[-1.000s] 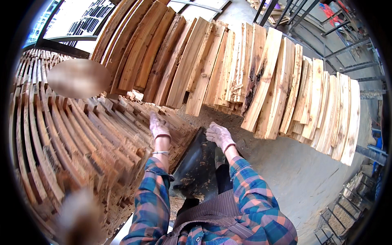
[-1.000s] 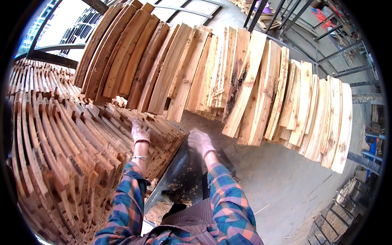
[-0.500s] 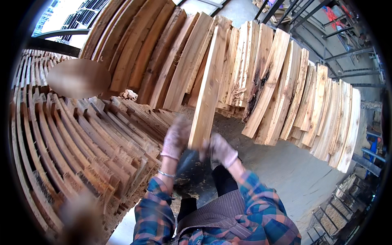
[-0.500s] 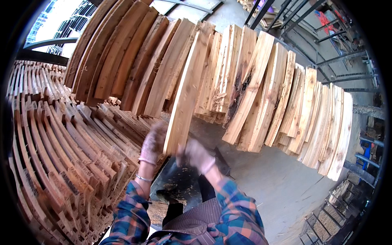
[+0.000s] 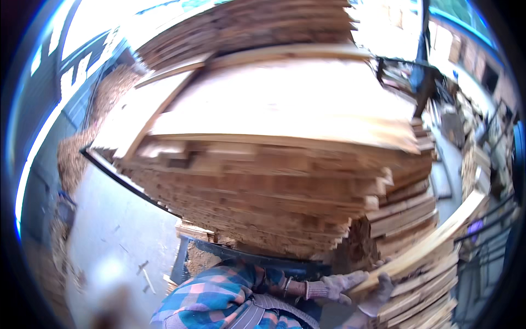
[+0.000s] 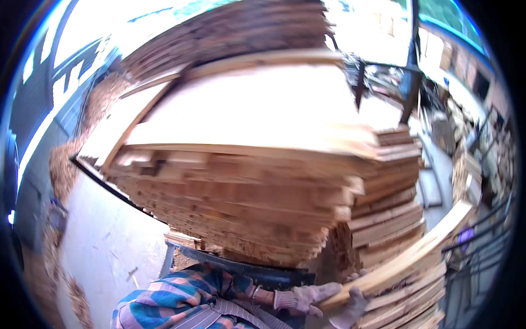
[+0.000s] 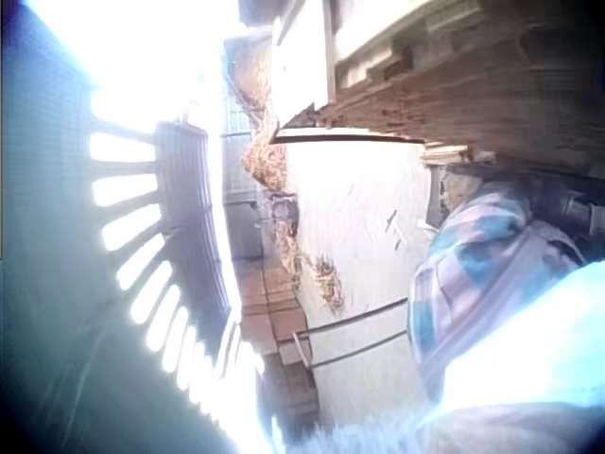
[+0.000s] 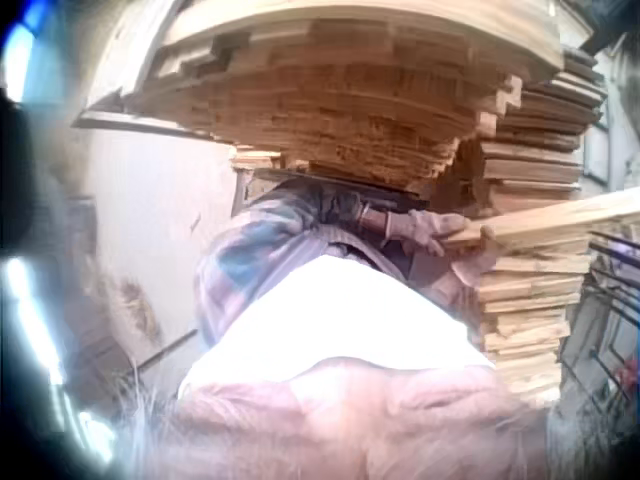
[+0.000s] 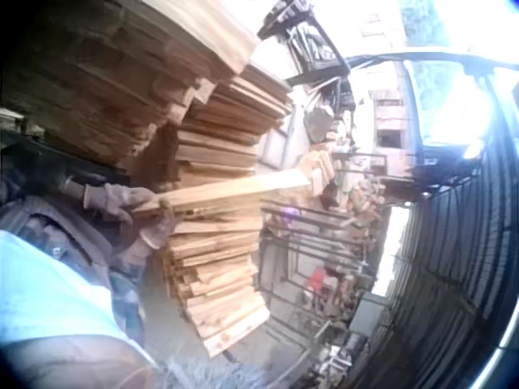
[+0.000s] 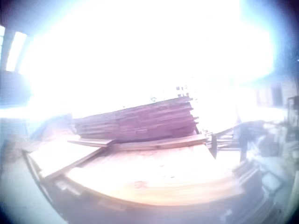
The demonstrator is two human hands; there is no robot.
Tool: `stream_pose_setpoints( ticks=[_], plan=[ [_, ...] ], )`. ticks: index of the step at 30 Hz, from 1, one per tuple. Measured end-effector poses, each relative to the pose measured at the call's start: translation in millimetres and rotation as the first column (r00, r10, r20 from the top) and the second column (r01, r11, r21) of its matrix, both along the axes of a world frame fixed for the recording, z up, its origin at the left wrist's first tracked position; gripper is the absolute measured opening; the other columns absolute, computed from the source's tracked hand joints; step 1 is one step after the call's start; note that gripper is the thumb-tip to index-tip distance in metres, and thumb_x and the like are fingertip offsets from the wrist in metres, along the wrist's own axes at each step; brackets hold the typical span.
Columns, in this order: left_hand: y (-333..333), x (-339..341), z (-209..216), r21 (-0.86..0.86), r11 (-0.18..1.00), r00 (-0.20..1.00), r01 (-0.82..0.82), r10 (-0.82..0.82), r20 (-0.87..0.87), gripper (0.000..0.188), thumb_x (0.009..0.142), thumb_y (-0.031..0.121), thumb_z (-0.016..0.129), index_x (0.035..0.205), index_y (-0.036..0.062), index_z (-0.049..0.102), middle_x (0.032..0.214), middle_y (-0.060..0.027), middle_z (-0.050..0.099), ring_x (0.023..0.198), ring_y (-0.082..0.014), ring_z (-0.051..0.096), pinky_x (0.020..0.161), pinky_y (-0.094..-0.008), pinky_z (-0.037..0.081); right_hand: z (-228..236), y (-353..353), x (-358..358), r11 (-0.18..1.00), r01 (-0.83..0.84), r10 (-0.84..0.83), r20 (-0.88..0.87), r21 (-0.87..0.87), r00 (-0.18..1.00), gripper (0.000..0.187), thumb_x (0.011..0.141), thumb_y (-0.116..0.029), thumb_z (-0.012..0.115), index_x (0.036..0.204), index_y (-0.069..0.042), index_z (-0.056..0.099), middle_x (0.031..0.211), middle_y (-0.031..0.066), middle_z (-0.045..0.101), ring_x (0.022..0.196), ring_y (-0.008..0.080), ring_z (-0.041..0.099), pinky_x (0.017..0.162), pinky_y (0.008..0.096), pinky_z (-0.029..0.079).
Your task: The person repeatedly picks up wooden planks from a vertical rack and places them onto a growing horizontal stack. The worker wears gloves and handles the lumber one piece at a time, aligning each plank on top of the previous ones to build a neat pile.
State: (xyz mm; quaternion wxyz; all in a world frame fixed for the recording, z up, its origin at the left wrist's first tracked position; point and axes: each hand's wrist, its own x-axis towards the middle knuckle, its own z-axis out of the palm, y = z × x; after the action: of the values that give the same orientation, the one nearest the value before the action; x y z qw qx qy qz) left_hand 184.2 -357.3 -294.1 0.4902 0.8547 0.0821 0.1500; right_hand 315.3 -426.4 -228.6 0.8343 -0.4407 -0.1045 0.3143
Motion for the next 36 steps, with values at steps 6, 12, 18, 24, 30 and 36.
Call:
stream_pose_setpoints(
  ticks=[6,12,18,24,30,36],
  plan=[
    [83,-204,147,-0.31,0.947,0.995,0.084,-0.099,-0.034,0.074,0.088,0.048,0.06,0.146,0.0086,0.034,0.134,-0.0182,0.054,0.121,-0.0304,0.054,0.099,-0.0374,0.043,259,73,-109,0.95,-0.188,0.308,0.835,-0.248,0.456,0.09,0.062,-0.017,0.084,0.139,0.0,0.041,0.118,0.0098,0.054,0.107,0.023,0.057,0.096,0.0342,0.048],
    [117,-402,217,-0.355,0.829,0.902,-0.432,0.396,-0.172,0.062,0.091,0.037,0.06,0.142,0.0074,0.041,0.128,-0.0146,0.059,0.115,-0.0202,0.058,0.095,-0.0319,0.045,378,249,-345,0.862,-0.249,0.322,0.856,-0.442,-0.405,0.09,0.057,-0.028,0.088,0.137,-0.008,0.05,0.118,0.0146,0.057,0.107,0.0233,0.058,0.094,0.0343,0.05],
    [131,-525,153,-0.563,0.499,0.622,-0.659,0.782,-0.035,0.053,0.092,0.024,0.062,0.137,0.0004,0.046,0.127,-0.0161,0.059,0.112,-0.0206,0.058,0.095,-0.0309,0.046,387,362,-555,0.728,-0.215,0.359,0.629,-0.651,-0.689,0.088,0.074,-0.062,0.067,0.146,-0.019,0.037,0.117,0.0136,0.062,0.097,0.022,0.06,0.088,0.0342,0.05],
    [85,-612,84,-0.634,0.114,0.345,-0.765,0.904,-0.253,0.053,0.09,0.024,0.063,0.134,-0.0035,0.048,0.13,-0.0181,0.057,0.115,-0.0222,0.057,0.096,-0.0303,0.045,356,372,-634,0.812,-0.009,0.329,0.47,-0.584,-0.819,0.08,0.08,-0.072,0.052,0.142,-0.022,0.044,0.103,0.0133,0.065,0.098,0.0266,0.064,0.083,0.0421,0.051],
    [92,-598,81,-0.775,0.118,0.47,-0.621,0.848,-0.247,0.051,0.089,0.015,0.065,0.133,-0.0065,0.048,0.124,-0.014,0.06,0.107,-0.0177,0.059,0.089,-0.0264,0.049,359,370,-605,0.81,-0.001,0.329,0.455,-0.587,-0.827,0.079,0.082,-0.072,0.047,0.139,-0.017,0.047,0.076,0.0102,0.059,0.069,0.0149,0.057,0.056,0.0268,0.048],
    [126,-566,38,-0.661,0.232,0.601,-0.714,0.688,-0.407,0.049,0.092,0.016,0.059,0.134,-0.0063,0.047,0.117,-0.0127,0.062,0.105,-0.0213,0.061,0.083,-0.0302,0.051,319,375,-621,0.958,-0.24,-0.07,0.684,-0.158,-0.726,0.057,0.062,-0.053,0.067,0.094,-0.006,0.071,0.086,0.0247,0.066,0.083,0.0369,0.064,0.069,0.0569,0.049]
  ],
)
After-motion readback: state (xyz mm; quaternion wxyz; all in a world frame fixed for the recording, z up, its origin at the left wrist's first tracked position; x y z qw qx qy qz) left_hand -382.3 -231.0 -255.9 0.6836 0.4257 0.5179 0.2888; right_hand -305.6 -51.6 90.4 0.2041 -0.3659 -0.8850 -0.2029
